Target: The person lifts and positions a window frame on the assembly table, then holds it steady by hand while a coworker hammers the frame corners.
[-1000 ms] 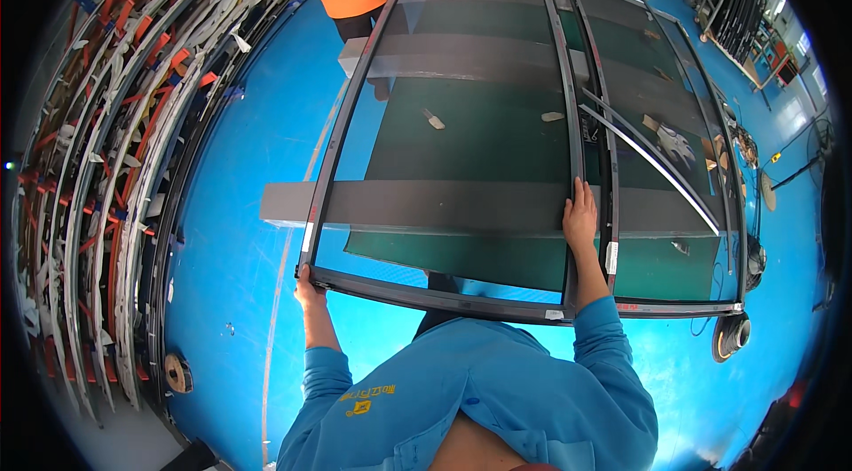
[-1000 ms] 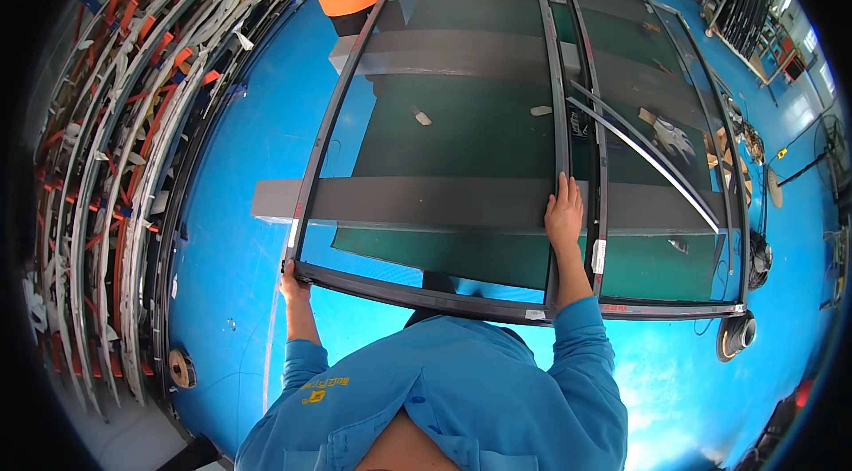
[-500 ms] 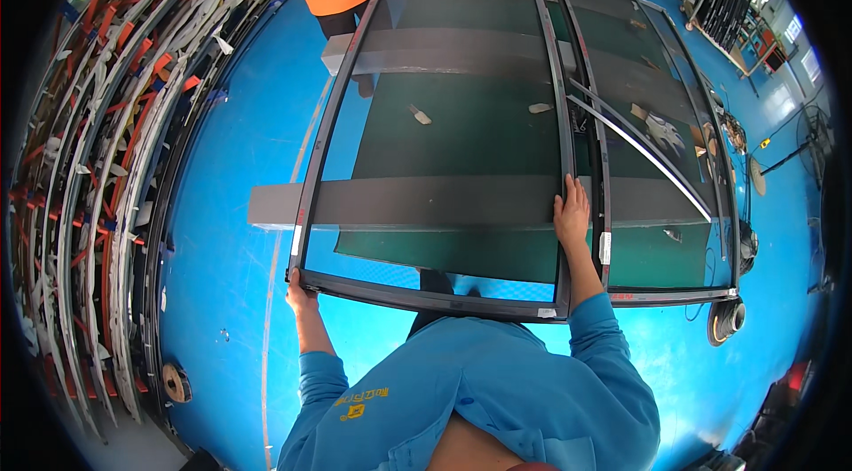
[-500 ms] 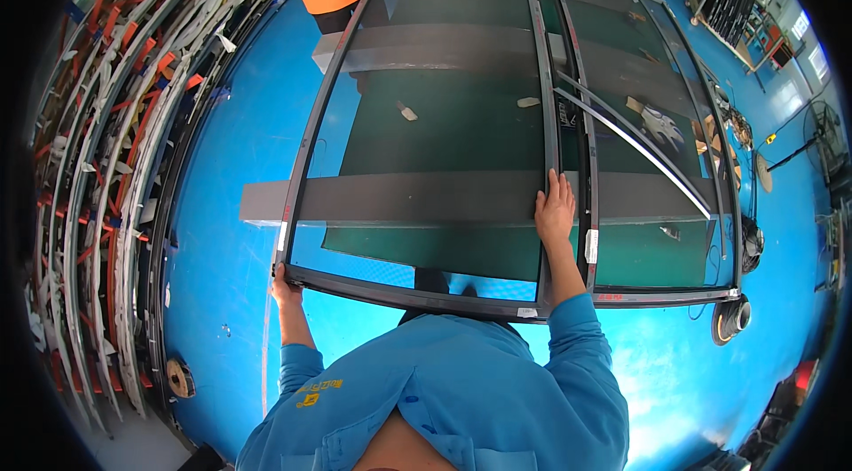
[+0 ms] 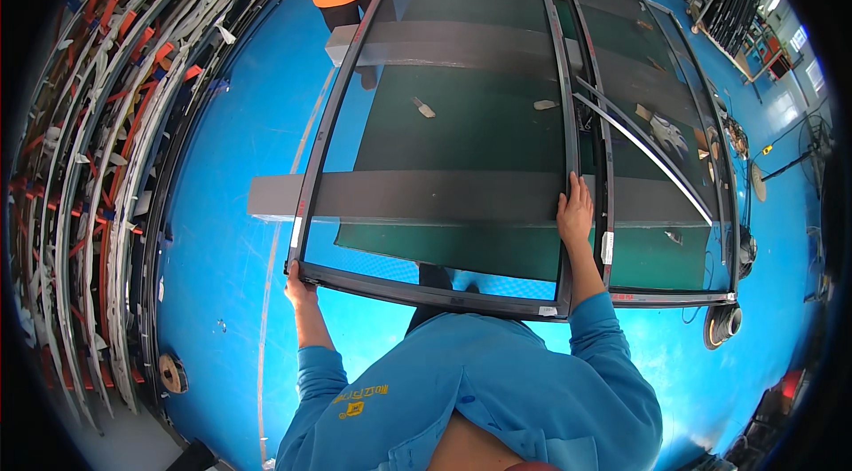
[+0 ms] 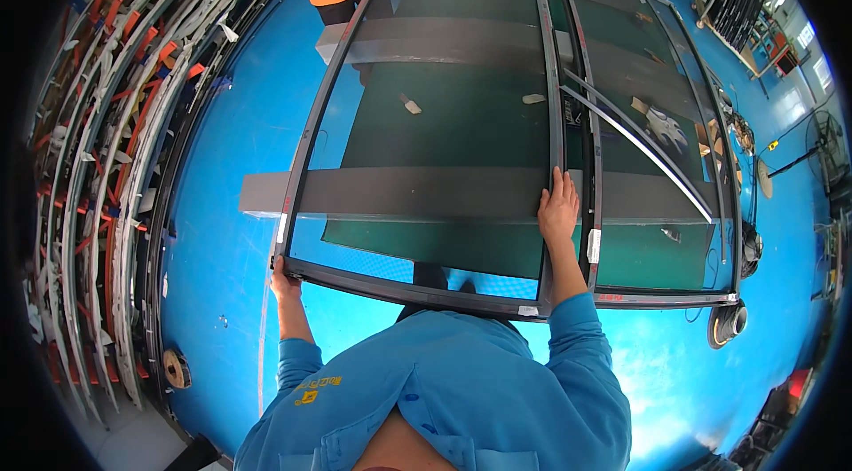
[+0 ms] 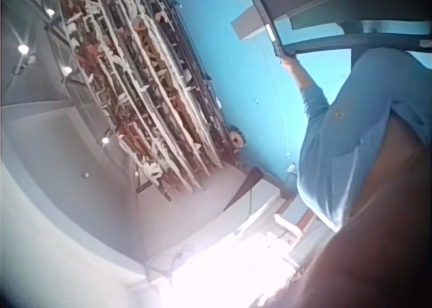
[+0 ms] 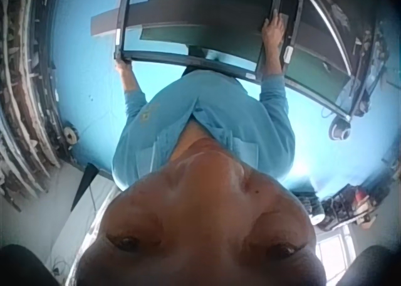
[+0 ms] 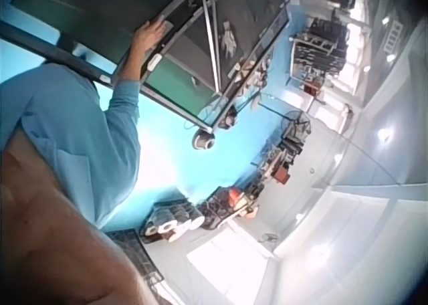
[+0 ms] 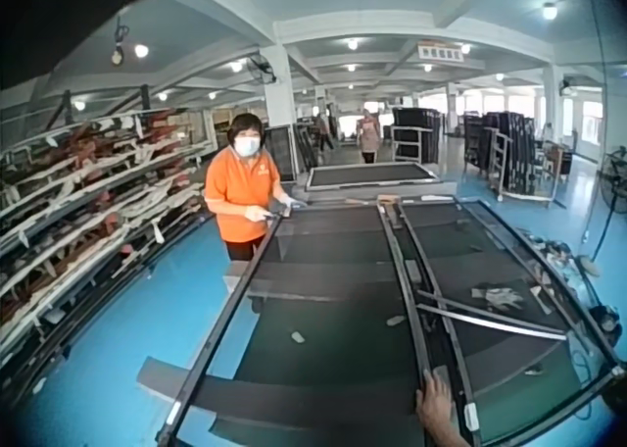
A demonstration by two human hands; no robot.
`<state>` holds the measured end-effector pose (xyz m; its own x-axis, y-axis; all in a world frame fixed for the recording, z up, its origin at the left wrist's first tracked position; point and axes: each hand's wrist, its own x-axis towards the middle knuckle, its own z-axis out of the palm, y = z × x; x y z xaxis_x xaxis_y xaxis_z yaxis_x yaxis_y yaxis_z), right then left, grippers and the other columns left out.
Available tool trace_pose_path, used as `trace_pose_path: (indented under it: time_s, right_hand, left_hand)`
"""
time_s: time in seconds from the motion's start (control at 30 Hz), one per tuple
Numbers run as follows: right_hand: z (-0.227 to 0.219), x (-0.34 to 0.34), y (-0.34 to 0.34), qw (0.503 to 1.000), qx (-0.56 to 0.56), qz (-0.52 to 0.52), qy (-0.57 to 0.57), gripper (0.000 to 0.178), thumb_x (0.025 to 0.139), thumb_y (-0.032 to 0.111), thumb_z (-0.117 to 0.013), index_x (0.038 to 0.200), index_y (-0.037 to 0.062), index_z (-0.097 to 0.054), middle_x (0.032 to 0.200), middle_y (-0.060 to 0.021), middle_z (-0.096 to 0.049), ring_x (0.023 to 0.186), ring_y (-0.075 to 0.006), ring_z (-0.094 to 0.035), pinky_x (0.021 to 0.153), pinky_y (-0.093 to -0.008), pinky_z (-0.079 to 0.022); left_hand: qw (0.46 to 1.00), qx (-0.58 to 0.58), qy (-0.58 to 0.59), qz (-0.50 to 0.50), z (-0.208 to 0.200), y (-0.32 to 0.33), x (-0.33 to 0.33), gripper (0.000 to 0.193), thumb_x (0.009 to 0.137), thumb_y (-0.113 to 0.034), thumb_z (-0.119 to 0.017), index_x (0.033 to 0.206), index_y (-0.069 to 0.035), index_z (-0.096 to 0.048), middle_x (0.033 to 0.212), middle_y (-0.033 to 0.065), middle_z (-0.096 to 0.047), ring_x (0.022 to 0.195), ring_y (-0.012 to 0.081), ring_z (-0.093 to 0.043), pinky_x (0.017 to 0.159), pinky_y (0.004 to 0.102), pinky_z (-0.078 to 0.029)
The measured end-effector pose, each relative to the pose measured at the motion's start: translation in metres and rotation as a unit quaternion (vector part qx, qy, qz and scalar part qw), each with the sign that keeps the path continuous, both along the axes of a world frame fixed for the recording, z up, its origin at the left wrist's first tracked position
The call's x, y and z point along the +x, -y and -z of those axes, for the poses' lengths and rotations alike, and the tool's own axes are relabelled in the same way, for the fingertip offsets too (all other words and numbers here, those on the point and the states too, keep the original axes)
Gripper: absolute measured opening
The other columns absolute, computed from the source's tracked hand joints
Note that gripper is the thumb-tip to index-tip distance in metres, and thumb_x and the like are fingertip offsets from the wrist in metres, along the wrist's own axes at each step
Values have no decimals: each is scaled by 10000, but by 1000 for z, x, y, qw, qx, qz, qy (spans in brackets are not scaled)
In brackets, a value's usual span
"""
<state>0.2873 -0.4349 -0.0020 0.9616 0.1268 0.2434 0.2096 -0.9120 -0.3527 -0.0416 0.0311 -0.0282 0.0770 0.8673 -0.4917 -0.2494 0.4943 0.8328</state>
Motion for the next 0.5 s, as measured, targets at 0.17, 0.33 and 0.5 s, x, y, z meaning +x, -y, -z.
trace_pose_path:
  time_s: [0.17,0.33,0.5]
  right_hand:
    - [0,-1,-1,1000,-4,3,6,485,848,162,-452,1314,117,-326,1305,-148,-388,1197,-301,-377,984,-380,-299]
    - [-1,-1,-2,1000,-2,5,8,484,846,156,-457,1311,116,-330,1304,-147,-389,1196,-300,-380,984,-379,-300]
    - [-2,0,-2,1000,2,7,-3,481,849,167,-456,1312,124,-329,1318,-145,-379,1205,-298,-369,994,-377,-290]
  left_hand:
    - [1000,-1,6,2,4,-2,-3,269,748,-184,-676,875,28,-571,793,99,-596,629,207,-588,528,303,-514]
    - [1000,-6,9,-4,-3,2,2,258,745,-180,-677,867,22,-573,781,94,-595,624,201,-586,522,301,-510]
    - [1000,-10,3,-6,-5,3,3,250,744,-175,-678,865,18,-574,774,91,-593,625,198,-586,519,301,-506]
